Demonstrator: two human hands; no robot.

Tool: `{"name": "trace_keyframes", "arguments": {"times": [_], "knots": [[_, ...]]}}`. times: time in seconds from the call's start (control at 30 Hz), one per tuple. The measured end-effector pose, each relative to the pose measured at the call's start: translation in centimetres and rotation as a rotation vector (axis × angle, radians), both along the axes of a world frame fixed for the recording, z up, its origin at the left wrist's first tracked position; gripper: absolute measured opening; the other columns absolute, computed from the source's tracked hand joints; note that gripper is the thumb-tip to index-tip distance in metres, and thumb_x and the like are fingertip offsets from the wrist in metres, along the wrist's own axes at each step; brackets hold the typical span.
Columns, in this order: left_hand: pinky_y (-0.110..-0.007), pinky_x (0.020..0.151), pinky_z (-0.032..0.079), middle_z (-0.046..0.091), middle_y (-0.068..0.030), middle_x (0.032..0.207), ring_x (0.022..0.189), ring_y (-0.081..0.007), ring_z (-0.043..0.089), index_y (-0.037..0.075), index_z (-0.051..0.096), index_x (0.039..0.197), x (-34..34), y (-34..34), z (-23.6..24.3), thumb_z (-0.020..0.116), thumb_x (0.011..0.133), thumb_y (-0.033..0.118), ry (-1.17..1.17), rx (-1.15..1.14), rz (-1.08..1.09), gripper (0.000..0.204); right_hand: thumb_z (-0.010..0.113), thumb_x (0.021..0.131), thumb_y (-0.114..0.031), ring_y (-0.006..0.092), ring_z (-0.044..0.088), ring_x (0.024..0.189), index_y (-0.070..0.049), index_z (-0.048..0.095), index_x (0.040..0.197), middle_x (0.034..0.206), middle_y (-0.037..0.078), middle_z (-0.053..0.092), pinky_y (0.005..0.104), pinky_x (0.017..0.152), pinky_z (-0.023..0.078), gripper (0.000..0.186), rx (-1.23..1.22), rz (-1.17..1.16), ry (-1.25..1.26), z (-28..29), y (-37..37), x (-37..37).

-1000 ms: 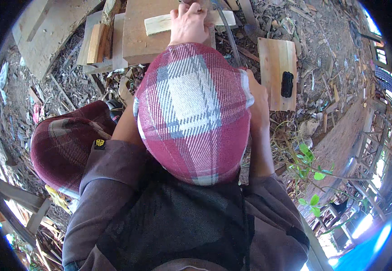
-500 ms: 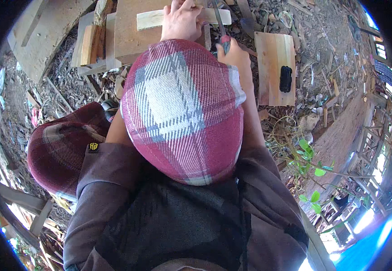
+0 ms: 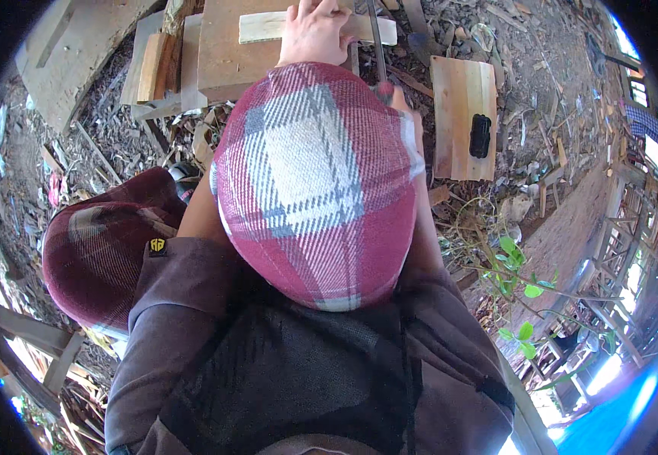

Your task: Sawing a small piece of wood using a hand saw on a wooden block.

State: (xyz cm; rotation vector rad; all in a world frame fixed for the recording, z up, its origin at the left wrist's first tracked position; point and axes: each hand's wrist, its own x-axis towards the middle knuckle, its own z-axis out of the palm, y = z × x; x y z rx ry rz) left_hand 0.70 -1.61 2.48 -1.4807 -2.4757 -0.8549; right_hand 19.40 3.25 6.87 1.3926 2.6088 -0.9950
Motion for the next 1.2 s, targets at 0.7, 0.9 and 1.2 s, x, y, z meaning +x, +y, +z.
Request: {"name": "trace_keyframes", "arguments": {"times": [0.7, 0.9, 1.2], "knots": [[-0.046, 0.096, 0.04, 0.056, -0.0103, 0.108, 0.11, -0.0344, 0.048, 0.006, 0.068, 0.107, 0.6, 1.2, -0.1, 0.062, 0.079, 0.018, -0.009, 0.027, -0.018, 0.031, 0.058, 0.091, -0.03, 0.0485, 0.065, 0.086, -0.003, 0.055, 0.107, 0.084, 0.031, 0.066, 0.0553, 0.077, 0.052, 0.032, 0.219, 0.029, -0.027, -1.8, 3.7, -3.8], [-0.046, 0.097, 0.04, 0.055, -0.0118, 0.109, 0.111, -0.0352, 0.047, 0.006, 0.067, 0.107, 0.4, 0.2, -0.5, 0.067, 0.074, 0.019, -0.059, 0.021, 0.018, 0.035, 0.056, 0.092, -0.036, 0.0511, 0.063, 0.093, -0.006, 0.053, 0.117, 0.09, 0.033, 0.065, 0.0565, 0.08, 0.05, 0.039, -0.097, -0.013, -0.139, 0.6, -0.1, 1.1], [-0.043, 0.097, 0.041, 0.056, -0.0124, 0.107, 0.109, -0.034, 0.049, 0.004, 0.068, 0.103, 0.5, 1.4, 0.4, 0.062, 0.077, 0.015, -0.045, 0.052, -0.048, 0.029, 0.059, 0.091, -0.035, 0.0518, 0.063, 0.09, -0.004, 0.054, 0.115, 0.091, 0.033, 0.066, 0.0566, 0.08, 0.05, 0.04, 0.06, 0.033, -0.01, -1.2, 3.5, -2.1]]}}
